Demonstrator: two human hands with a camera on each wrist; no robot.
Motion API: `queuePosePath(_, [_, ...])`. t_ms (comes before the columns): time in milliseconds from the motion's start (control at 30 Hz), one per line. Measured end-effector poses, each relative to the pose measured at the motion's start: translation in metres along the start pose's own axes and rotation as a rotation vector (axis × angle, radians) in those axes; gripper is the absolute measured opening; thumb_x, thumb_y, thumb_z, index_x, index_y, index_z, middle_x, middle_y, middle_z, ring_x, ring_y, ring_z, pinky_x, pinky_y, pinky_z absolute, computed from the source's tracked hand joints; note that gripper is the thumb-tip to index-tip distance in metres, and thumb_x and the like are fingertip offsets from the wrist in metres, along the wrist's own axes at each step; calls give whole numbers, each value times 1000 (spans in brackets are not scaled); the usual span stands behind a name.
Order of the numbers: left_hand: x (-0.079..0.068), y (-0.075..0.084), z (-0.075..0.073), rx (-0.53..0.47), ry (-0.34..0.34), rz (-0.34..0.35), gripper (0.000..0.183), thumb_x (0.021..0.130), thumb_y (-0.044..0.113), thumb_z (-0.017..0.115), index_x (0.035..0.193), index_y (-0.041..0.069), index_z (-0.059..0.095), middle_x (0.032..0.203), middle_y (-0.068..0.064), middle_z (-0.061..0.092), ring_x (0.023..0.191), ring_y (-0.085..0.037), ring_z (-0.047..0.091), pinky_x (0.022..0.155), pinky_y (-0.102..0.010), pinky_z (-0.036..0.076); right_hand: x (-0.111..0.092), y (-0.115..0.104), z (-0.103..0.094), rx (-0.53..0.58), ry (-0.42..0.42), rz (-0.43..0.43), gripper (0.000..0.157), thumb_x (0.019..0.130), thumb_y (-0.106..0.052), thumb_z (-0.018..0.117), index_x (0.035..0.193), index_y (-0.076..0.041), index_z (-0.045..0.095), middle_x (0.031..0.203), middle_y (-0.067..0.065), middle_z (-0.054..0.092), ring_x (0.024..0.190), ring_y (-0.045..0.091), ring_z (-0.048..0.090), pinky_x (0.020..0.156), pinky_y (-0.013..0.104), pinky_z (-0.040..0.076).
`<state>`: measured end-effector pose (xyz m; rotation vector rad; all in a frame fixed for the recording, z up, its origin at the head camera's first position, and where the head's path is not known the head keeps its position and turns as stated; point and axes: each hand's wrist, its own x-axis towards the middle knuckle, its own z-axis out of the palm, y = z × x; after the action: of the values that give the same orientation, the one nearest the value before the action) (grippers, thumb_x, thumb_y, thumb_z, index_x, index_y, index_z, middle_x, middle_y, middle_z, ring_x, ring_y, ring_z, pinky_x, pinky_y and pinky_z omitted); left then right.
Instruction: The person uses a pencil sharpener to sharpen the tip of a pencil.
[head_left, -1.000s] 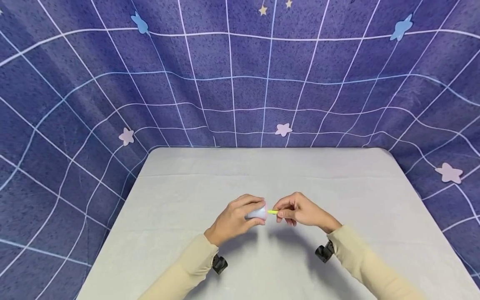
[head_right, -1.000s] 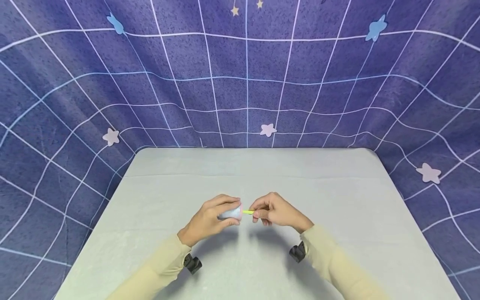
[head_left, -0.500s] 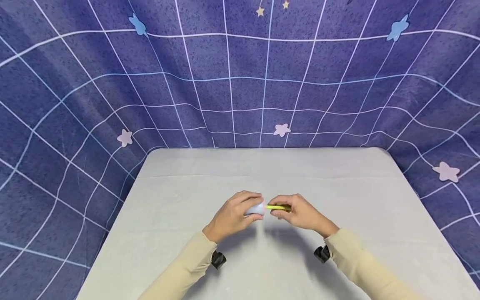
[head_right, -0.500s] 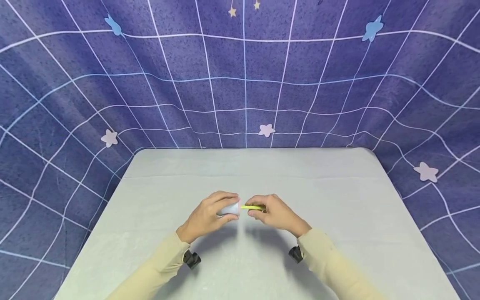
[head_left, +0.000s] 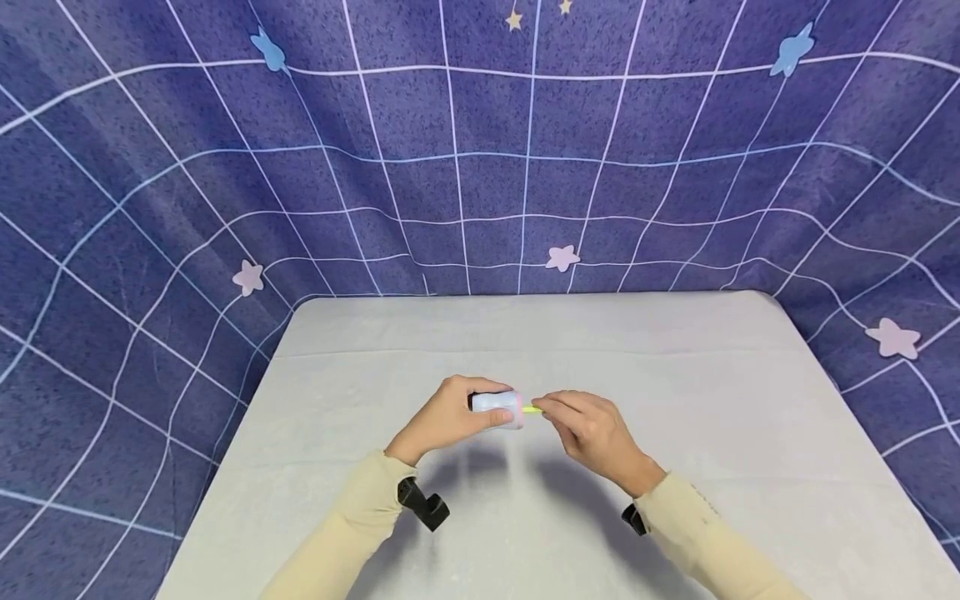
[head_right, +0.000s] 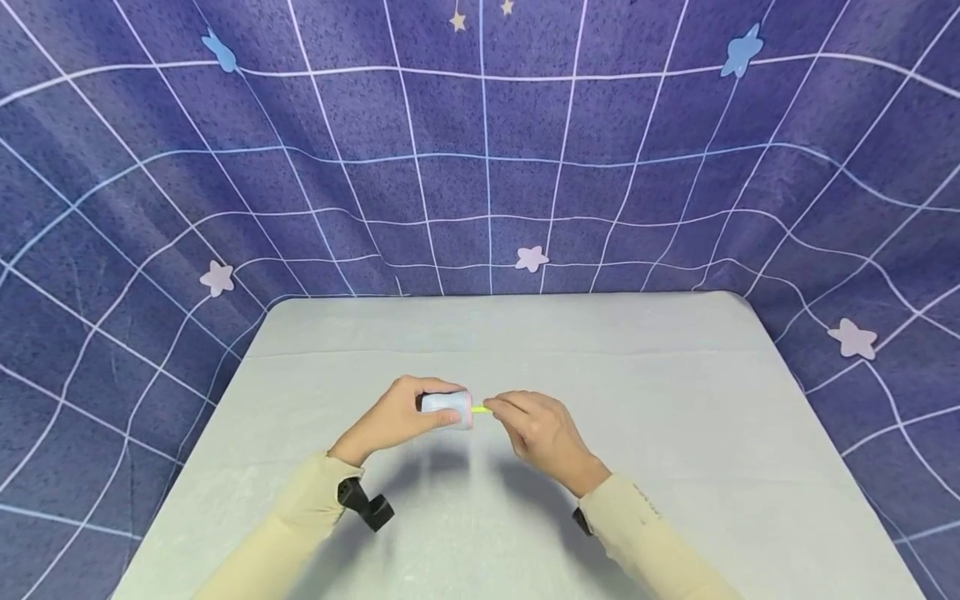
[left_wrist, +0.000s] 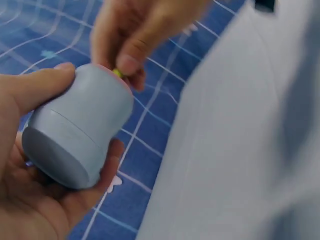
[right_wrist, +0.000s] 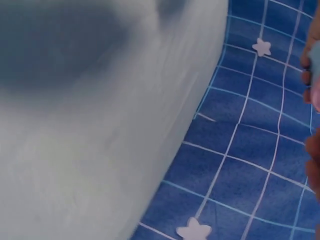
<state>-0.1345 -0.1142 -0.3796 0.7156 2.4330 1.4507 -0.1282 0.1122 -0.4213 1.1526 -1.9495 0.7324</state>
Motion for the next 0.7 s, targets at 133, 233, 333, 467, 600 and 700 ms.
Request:
queuePosePath(133, [0,-5,-3,-137,-34,-106,34,79,25,68,108,6,65,99,-8,66,79,-12,59,67,-25,49,3,-3,0,-43,33,-85,20,91,-10,49,94,-1,67,85,3,65,72,15,62,65,25,51])
queuePosePath(233, [0,-9,-5,-223,-63,-158,33,80,23,67,106,3,65,99,-9,66,81,-12,59,69,-25,47,5,-4,0,-30,32,-111,20,90,-8,49,93,-1,67,84,3,64,71,14,62,65,23,50])
queuePosePath(333, [-1,-13,-6,-320,-93,-203,33,81,21,66,106,0,65,91,-7,66,77,-12,59,65,-24,46,7,-6,0,-43,33,-144,19,88,-6,49,93,-1,67,84,3,63,70,14,61,65,23,50])
queuePosePath(467, [-1,-16,-7,-504,-156,-227,34,85,16,60,107,-10,59,83,-5,65,71,-14,60,61,-25,48,10,-6,-2,-74,35,-182,21,88,-5,47,94,-1,67,86,3,64,71,14,61,65,23,50])
queuePosePath(600, [-1,-15,-4,-624,-199,-235,35,90,15,52,105,-15,57,80,-6,65,70,-17,61,64,-28,50,13,-6,-5,-115,18,-204,23,92,-5,45,97,-2,67,89,4,66,76,14,63,68,24,51])
queuePosePath(700, [-1,-12,-3,-623,-193,-249,34,90,17,53,104,-13,59,81,-7,66,70,-18,62,65,-29,50,14,-6,-6,-159,27,-234,24,92,-3,44,96,-3,67,89,4,67,76,14,63,68,24,51])
